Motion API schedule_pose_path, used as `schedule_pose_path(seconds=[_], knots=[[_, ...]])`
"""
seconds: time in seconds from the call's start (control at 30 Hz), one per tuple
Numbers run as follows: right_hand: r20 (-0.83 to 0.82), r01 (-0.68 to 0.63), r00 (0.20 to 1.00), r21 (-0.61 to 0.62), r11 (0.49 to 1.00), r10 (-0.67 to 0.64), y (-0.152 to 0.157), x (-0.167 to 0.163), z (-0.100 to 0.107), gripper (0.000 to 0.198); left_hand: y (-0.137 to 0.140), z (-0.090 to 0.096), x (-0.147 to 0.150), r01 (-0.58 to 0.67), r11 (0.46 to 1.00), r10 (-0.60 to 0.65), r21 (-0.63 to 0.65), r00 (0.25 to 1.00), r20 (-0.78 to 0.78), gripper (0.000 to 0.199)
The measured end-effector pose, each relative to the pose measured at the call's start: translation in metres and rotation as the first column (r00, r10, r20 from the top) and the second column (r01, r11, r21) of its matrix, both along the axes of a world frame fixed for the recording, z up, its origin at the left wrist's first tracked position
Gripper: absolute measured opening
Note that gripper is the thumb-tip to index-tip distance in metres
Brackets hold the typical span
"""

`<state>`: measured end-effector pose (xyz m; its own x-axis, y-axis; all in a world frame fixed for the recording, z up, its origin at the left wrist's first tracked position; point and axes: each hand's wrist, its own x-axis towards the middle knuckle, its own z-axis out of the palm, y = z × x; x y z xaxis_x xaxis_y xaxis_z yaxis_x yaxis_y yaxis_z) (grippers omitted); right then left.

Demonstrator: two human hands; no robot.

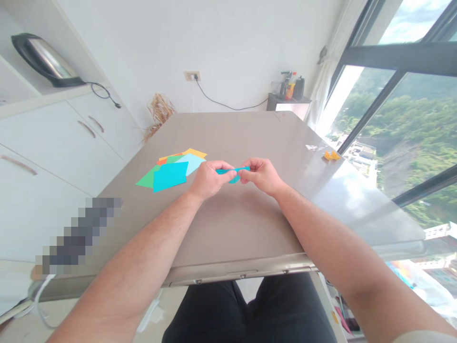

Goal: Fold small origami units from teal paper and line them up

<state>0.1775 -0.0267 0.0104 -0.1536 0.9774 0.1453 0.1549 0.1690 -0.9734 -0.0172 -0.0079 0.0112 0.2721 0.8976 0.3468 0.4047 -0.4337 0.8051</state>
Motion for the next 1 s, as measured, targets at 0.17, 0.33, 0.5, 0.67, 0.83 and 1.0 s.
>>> schedule_pose_path(seconds=[0.17, 0.33, 0.5, 0.67, 0.83, 1.0], knots=[[0.031, 0.025, 0.999, 0.013, 1.0, -0.025, 0.0, -0.003, -0.001, 0.01, 0.002, -0.004, 0.0, 0.011, 1.0, -0.011, -0.018, 1.0, -0.004, 0.02], [-0.005, 0.032, 0.999, 0.037, 0.999, -0.032, 0.002, -0.001, -0.003, 0.014, 0.003, -0.002, 0.0, 0.003, 1.0, -0.003, -0.015, 1.0, 0.007, 0.021], [-0.046, 0.027, 0.999, 0.03, 0.999, -0.026, 0.005, 0.002, -0.005, 0.018, 0.001, -0.001, 0.0, -0.009, 1.0, 0.009, -0.01, 1.0, 0.004, 0.022], [-0.131, 0.062, 0.99, 0.03, 0.998, -0.058, 0.008, 0.007, -0.005, 0.023, 0.004, -0.004, -0.003, -0.029, 0.995, 0.039, -0.093, 0.993, 0.111, 0.027], [-0.18, 0.081, 0.981, 0.005, 0.997, -0.079, 0.011, 0.008, -0.005, 0.024, 0.007, -0.006, -0.003, 0.023, 0.989, 0.012, -0.148, 0.973, 0.231, 0.031], [-0.078, 0.049, 0.996, 0.04, 0.998, -0.046, 0.008, 0.007, -0.005, 0.017, 0.006, -0.006, -0.002, 0.041, 0.986, -0.002, -0.159, 0.971, 0.238, 0.034]])
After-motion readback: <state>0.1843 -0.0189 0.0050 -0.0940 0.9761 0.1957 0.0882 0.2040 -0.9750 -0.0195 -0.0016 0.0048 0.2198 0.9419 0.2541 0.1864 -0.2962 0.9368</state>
